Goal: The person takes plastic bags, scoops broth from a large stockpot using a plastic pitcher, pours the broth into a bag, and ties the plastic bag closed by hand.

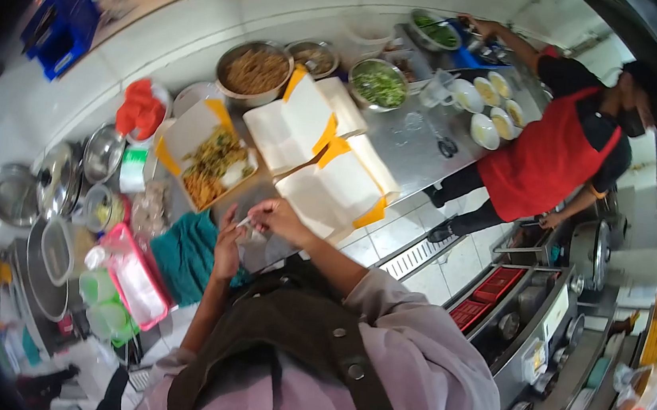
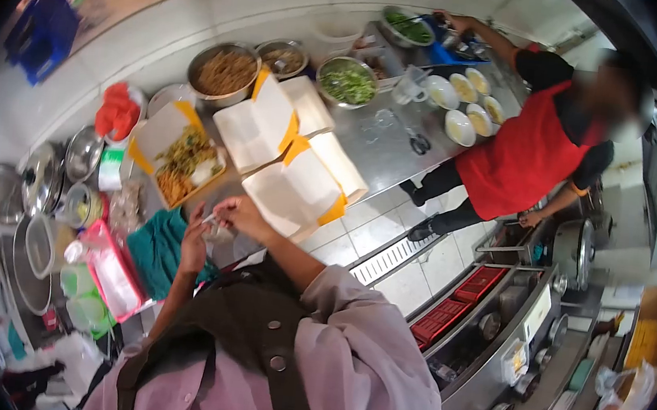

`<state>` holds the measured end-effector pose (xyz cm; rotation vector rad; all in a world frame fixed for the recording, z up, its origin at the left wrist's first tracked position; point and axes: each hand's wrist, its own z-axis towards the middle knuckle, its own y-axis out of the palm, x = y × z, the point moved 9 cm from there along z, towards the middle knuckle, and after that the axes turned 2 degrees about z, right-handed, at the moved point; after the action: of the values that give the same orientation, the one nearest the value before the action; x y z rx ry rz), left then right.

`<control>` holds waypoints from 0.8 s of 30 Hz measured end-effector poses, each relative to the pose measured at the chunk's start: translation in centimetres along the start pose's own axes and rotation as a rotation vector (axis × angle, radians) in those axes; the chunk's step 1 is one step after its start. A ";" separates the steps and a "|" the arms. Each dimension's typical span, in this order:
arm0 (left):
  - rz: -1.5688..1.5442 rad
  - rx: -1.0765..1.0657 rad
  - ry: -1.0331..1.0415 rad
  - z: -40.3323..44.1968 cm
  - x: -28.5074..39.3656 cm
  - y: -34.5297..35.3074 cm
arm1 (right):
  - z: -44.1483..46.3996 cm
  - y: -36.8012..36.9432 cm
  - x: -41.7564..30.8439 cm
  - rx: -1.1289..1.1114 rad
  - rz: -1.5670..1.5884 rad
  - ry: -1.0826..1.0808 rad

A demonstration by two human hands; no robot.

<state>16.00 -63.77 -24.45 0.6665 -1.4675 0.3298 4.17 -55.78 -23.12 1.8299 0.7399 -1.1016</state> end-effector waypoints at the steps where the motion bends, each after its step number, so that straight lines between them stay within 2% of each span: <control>1: -0.006 -0.029 0.019 0.0 0.2 0.6 | -0.5 0.1 0.7 0.047 0.001 0.017; 3: -0.749 0.047 -0.356 -0.7 -2.7 1.2 | -1.4 0.8 1.2 0.095 0.002 0.016; 4: -0.745 0.027 -0.351 -1.0 -2.6 1.4 | -1.9 1.1 0.0 0.153 -0.238 -0.092; 5: -0.725 0.134 -0.392 -1.4 -3.4 0.7 | -2.3 1.3 -1.5 0.216 -0.475 -0.196; 6: -0.701 0.243 -0.435 -1.7 -4.0 0.2 | -2.3 1.3 -1.8 0.232 -0.473 -0.210; 7: -0.693 0.223 -0.437 -1.6 -2.8 1.2 | -2.5 1.7 -3.0 0.232 -0.559 -0.339; 8: -0.395 0.219 -0.363 -1.6 -0.9 1.2 | -3.0 2.2 -4.2 0.232 -0.648 -0.466; 9: -0.099 0.208 -0.277 -1.2 0.9 1.4 | -3.1 1.9 -4.7 0.253 -0.649 -0.477; 10: 0.113 0.144 -0.190 -1.0 1.7 1.3 | -2.6 1.6 -4.2 0.206 -0.566 -0.372; 11: 0.117 0.121 -0.184 -1.1 1.5 1.2 | -2.3 1.4 -3.6 0.160 -0.480 -0.267; 13: 1.076 0.044 0.186 -1.3 5.3 2.7 | -2.1 0.6 -3.6 0.167 -0.377 -0.264; 14: 0.598 0.005 0.102 -0.9 4.3 2.0 | -1.9 0.9 -3.2 0.103 -0.382 -0.246; 15: 0.598 -0.030 0.106 -0.9 4.0 2.1 | -1.8 1.0 -2.8 0.045 -0.387 -0.228; 16: 0.440 0.052 0.033 -1.0 3.2 1.0 | -1.7 1.4 -2.4 0.024 -0.400 -0.127; 17: 0.282 0.125 -0.046 -1.0 2.2 0.3 | -2.0 0.9 -2.9 0.077 -0.394 -0.137; 18: 0.283 0.068 -0.050 -0.7 1.3 0.4 | -2.2 1.2 -3.8 0.070 -0.457 -0.238; 19: 0.039 0.104 -0.139 -0.7 -0.7 -0.7 | -2.6 1.5 -4.3 0.059 -0.522 -0.334; 20: -0.200 0.147 -0.238 -0.8 -2.3 -1.2 | -2.5 1.1 -3.6 0.108 -0.516 -0.338; 21: -0.192 0.108 -0.249 -0.8 -2.2 -0.7 | -2.5 0.7 -3.2 0.181 -0.567 -0.410; 22: 0.020 0.078 -0.161 -0.6 -0.7 -0.5 | -2.8 0.2 -3.8 0.251 -0.621 -0.481; 24: 0.378 -0.044 -0.026 -0.6 0.6 0.6 | -2.5 -0.5 -3.5 0.248 -0.626 -0.421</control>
<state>16.19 -63.10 -23.71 0.3552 -1.6199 0.5799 3.25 -53.52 -19.52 1.5019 0.9781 -1.9859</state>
